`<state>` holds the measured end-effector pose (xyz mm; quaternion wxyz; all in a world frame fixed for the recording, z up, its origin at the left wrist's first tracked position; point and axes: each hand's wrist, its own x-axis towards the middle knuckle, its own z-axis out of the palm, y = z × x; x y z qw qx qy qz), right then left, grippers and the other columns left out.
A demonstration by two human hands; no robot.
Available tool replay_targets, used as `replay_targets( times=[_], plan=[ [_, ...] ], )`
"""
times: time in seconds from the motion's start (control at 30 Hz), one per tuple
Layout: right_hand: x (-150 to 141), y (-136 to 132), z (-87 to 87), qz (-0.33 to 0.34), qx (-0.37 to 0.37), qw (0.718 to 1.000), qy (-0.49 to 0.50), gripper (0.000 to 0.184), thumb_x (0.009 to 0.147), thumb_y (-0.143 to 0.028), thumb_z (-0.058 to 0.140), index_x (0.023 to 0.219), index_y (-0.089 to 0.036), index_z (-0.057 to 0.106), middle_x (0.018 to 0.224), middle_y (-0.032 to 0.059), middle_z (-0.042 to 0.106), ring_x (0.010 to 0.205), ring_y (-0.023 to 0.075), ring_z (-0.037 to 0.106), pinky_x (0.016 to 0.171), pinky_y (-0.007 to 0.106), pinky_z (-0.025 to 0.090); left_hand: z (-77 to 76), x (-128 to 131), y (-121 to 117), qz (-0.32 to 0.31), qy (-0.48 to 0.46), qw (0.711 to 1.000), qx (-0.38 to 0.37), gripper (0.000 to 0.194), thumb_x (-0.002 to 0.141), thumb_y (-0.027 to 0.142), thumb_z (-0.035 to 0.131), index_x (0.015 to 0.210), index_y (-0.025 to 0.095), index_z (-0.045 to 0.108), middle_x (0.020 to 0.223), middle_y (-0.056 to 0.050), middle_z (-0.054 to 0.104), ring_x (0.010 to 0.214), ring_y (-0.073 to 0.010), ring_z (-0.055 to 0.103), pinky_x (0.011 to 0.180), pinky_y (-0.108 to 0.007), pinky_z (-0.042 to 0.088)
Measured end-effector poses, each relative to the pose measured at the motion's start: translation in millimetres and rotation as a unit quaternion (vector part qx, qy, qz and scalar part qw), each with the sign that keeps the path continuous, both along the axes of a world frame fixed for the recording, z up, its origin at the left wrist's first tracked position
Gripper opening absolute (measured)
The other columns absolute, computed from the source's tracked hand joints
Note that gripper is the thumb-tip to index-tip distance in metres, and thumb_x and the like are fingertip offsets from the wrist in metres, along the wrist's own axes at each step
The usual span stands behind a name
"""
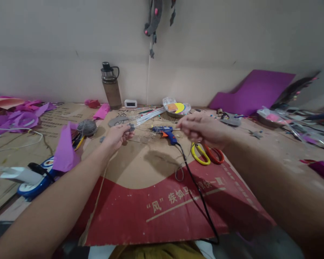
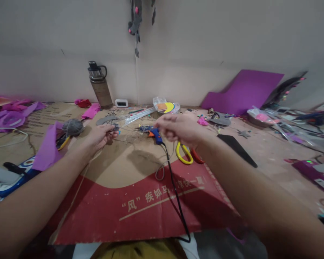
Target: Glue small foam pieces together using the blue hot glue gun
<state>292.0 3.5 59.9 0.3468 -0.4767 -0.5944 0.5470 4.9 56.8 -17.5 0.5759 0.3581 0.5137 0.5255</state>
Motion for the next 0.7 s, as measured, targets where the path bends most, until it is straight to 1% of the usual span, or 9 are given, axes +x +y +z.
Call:
replay_targets(
  times=[0.07,0.13,0.17,0.3,0.37,0.43,0.53,0.6,0.7],
  plan=[
    [-23,-29,0.7,0.135,0.002,0.989,-0.068,0.015,0.083,-0.035,0.062,0.082,-0.021,0.068,0.063,-0.0005,0.056,0.051,0.0086,0.044,0.046,0.022,0.033,-1.3,-3,3,0.014,-0.013,0.999,0.029,0.012,0.081,0.007,0.056,0.07,0.011,0.059,0.061,-0.006,0.066,0.049,-0.0088,0.061,0.051,-0.018,0.051],
    [-37,-49,0.5,0.29,0.021,0.946,-0.145,0.013,0.082,-0.031,0.064,0.089,-0.024,0.072,0.079,0.0022,0.067,0.068,0.0133,0.058,0.06,0.025,0.044,-1.9,-4,5,0.03,-0.019,0.998,0.048,0.01,0.079,0.007,0.057,0.069,0.011,0.059,0.061,-0.004,0.065,0.05,-0.009,0.061,0.053,-0.019,0.052],
    [-38,-53,-1.0,0.305,0.055,0.934,-0.179,0.016,0.081,-0.03,0.065,0.094,-0.025,0.073,0.087,0.0026,0.069,0.076,0.0153,0.061,0.066,0.026,0.046,-1.9,-5,5,0.037,-0.016,0.998,0.051,0.01,0.078,0.007,0.058,0.069,0.012,0.059,0.06,-0.003,0.064,0.049,-0.0092,0.061,0.053,-0.02,0.053],
    [-5,-36,-21.4,0.119,0.175,0.927,-0.309,0.032,0.087,-0.033,0.057,0.117,-0.027,0.066,0.108,0.0062,0.07,0.089,0.0196,0.064,0.074,0.03,0.047,-1.9,-7,4,0.039,0.032,0.997,0.055,0.009,0.078,0.011,0.06,0.07,0.014,0.058,0.061,-0.004,0.064,0.052,-0.0107,0.062,0.051,-0.02,0.05],
    [23,-22,-37.8,0.016,0.214,0.88,-0.423,0.032,0.091,-0.035,0.051,0.117,-0.023,0.065,0.101,0.009,0.07,0.087,0.0221,0.064,0.074,0.032,0.045,-2.1,-8,4,0.039,0.091,0.993,0.071,0.007,0.078,0.015,0.062,0.071,0.014,0.06,0.061,-0.004,0.064,0.049,-0.0096,0.059,0.045,-0.018,0.043],
    [48,-13,-54.6,-0.057,0.217,0.805,-0.549,0.032,0.093,-0.035,0.047,0.112,-0.017,0.065,0.095,0.0129,0.07,0.084,0.0251,0.063,0.072,0.034,0.042,-2.0,-9,3,0.049,0.161,0.98,0.107,0.006,0.076,0.018,0.065,0.072,0.014,0.063,0.059,-0.002,0.062,0.045,-0.0075,0.052,0.041,-0.017,0.035],
    [68,-13,-74.7,0.023,0.211,0.704,-0.677,0.026,0.092,-0.027,0.046,0.098,-0.015,0.068,0.092,0.0171,0.069,0.082,0.0281,0.062,0.067,0.035,0.038,0.2,-10,2,0.075,0.257,0.947,0.179,0.004,0.072,0.019,0.068,0.071,0.015,0.067,0.057,0.001,0.059,0.046,-0.0063,0.045,0.043,-0.018,0.031],
    [68,-19,-83.0,0.068,0.225,0.666,-0.708,0.025,0.09,-0.019,0.045,0.096,-0.014,0.069,0.101,0.0206,0.067,0.09,0.0319,0.061,0.069,0.036,0.036,2.7,-9,0,0.087,0.298,0.927,0.209,0.003,0.071,0.018,0.068,0.07,0.015,0.067,0.057,0.002,0.058,0.049,-0.0069,0.045,0.046,-0.018,0.031],
    [63,-23,-89.1,0.036,0.214,0.653,-0.725,0.03,0.089,-0.014,0.04,0.105,-0.01,0.066,0.108,0.0254,0.064,0.091,0.0336,0.062,0.066,0.035,0.036,5.4,-7,-2,0.084,0.316,0.919,0.219,0.004,0.072,0.018,0.065,0.071,0.015,0.067,0.059,0.002,0.059,0.053,-0.0079,0.047,0.05,-0.019,0.034]
  ],
)
